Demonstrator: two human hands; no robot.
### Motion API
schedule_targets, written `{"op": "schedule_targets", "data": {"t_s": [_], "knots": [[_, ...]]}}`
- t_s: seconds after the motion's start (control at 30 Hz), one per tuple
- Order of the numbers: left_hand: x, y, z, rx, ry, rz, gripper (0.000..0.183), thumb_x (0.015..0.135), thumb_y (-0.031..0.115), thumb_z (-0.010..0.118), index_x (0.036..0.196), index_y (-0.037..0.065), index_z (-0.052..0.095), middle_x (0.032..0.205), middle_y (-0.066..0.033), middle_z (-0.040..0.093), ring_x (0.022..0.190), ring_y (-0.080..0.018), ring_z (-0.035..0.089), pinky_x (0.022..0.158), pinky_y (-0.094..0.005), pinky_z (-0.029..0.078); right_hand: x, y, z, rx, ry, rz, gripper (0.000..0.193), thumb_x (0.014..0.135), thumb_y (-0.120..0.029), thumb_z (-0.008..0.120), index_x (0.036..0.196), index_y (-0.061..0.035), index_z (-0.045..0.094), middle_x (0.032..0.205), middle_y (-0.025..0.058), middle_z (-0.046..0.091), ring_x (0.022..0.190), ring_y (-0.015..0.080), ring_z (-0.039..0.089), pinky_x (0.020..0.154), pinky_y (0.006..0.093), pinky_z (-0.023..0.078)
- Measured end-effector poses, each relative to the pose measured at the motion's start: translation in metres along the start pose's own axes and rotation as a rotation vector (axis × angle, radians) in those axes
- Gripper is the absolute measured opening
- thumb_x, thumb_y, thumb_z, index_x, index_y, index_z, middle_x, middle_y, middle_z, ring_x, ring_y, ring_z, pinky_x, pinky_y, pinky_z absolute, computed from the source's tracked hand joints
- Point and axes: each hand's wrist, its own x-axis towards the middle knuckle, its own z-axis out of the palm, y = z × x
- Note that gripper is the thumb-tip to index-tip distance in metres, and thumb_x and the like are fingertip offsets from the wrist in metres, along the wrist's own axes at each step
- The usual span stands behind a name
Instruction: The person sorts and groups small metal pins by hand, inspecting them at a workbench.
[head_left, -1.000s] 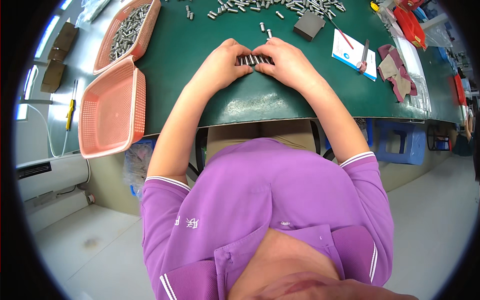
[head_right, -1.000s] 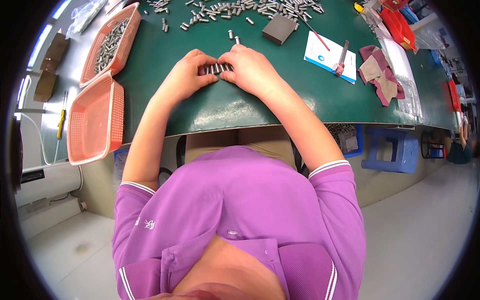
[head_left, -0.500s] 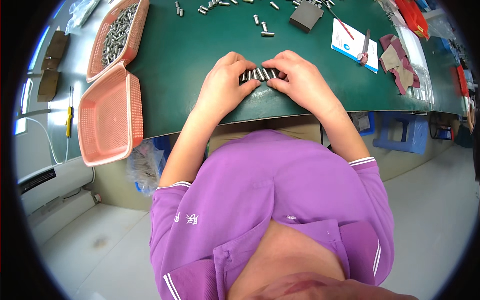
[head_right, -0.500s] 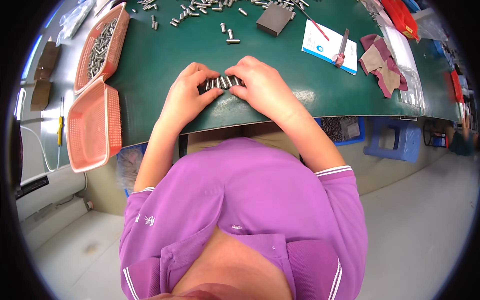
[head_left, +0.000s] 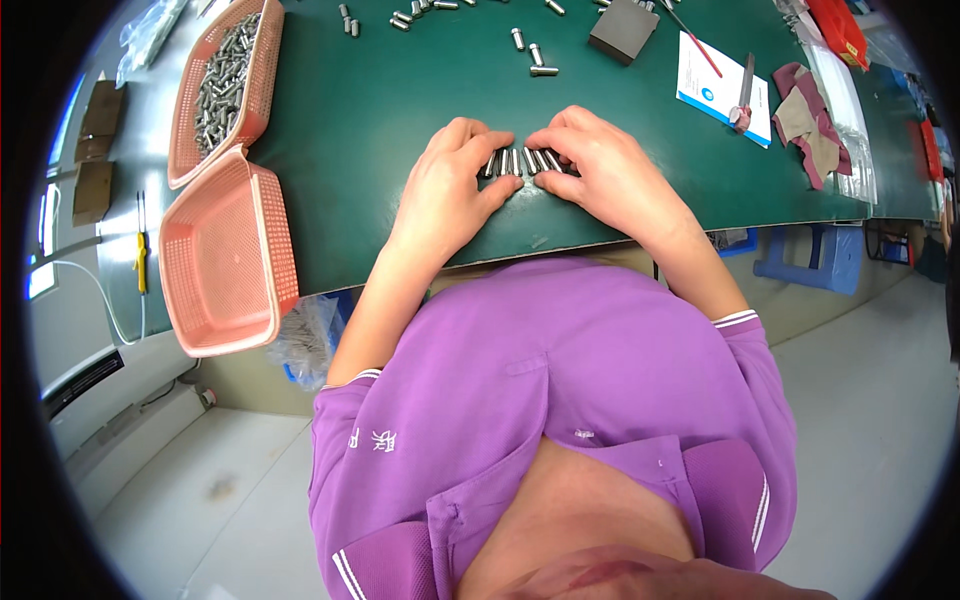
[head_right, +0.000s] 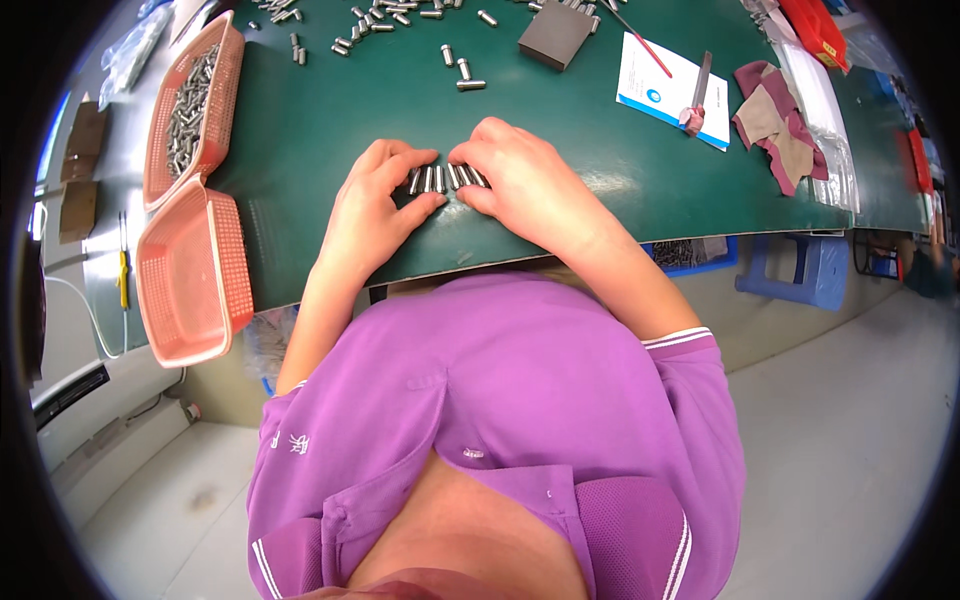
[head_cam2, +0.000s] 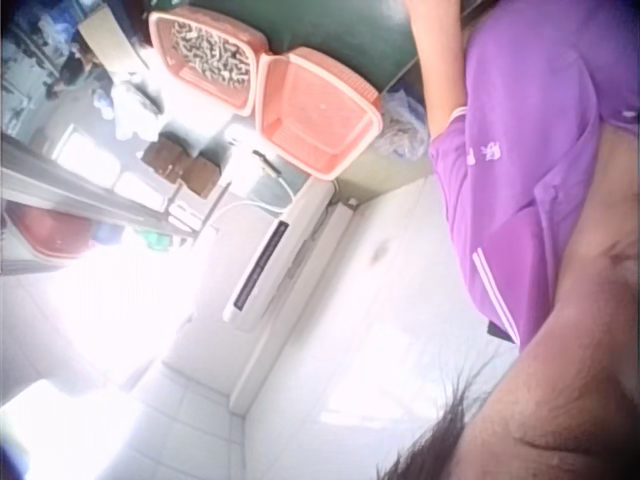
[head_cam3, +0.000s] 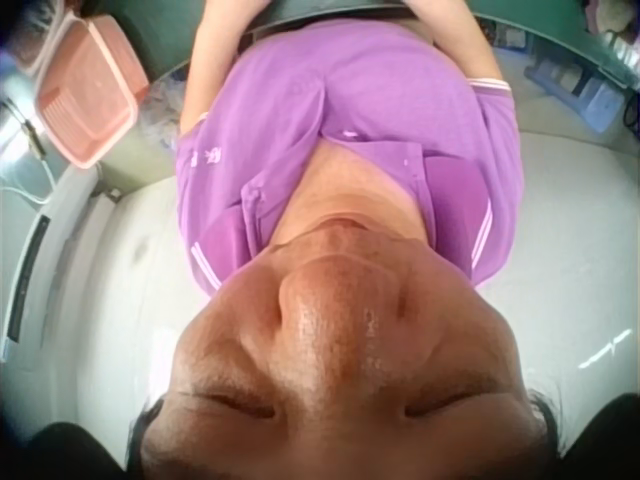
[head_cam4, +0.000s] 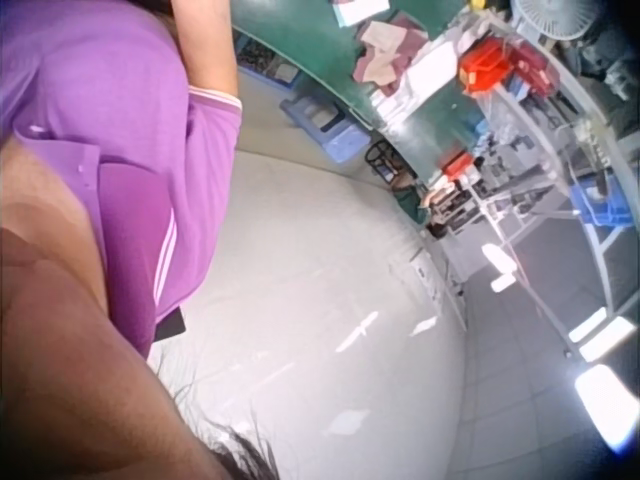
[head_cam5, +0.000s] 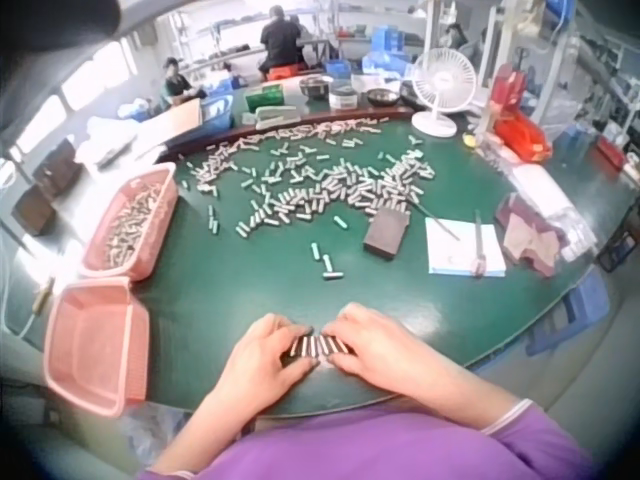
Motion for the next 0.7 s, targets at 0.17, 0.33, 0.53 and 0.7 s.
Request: {"op": "schedule_targets", "data": {"t_s": [0.17,0.33,0.53,0.7], "knots": [[0.0,-0.002,-0.002,0.013,-0.025,0.048,0.035,0.073,0.008,0.074,0.107,0.005,0.066,0.101,-0.0086,0.058,0.089,-0.0248,0.06,0.078,-0.0347,0.051,-0.003,0.001,0.002,0.027,0.054,0.003,0.027,0.075,-0.012,0.072,0.101,-0.0042,0.065,0.094,0.0103,0.058,0.087,0.0296,0.059,0.078,0.0386,0.049],[-0.001,-0.001,0.0,0.018,-0.02,0.05,0.035,0.073,0.008,0.074,0.106,0.005,0.066,0.102,-0.0086,0.058,0.091,-0.0242,0.06,0.079,-0.0345,0.05,-0.001,-0.002,0.004,0.041,0.034,0.029,0.03,0.074,-0.012,0.074,0.102,-0.0043,0.065,0.095,0.0098,0.058,0.089,0.0289,0.06,0.078,0.0376,0.05],[-0.003,-0.004,-0.005,-0.063,-0.041,-0.016,0.052,0.071,0.005,0.075,0.121,0.005,0.058,0.102,-0.0083,0.057,0.089,-0.0208,0.057,0.079,-0.0326,0.049,-0.005,-0.009,0.002,0.041,0.114,0.043,0.04,0.073,-0.013,0.075,0.109,-0.0054,0.061,0.096,0.009,0.059,0.091,0.0285,0.06,0.08,0.0389,0.049],[-0.01,-0.007,-0.011,-0.075,-0.01,-0.082,0.07,0.072,0.003,0.074,0.135,0.005,0.046,0.101,-0.008,0.057,0.085,-0.0192,0.055,0.079,-0.0315,0.048,-0.014,-0.009,-0.004,-0.005,0.095,0.077,0.045,0.073,-0.013,0.074,0.114,-0.0091,0.056,0.092,0.006,0.062,0.09,0.0262,0.059,0.08,0.0385,0.048]]}}
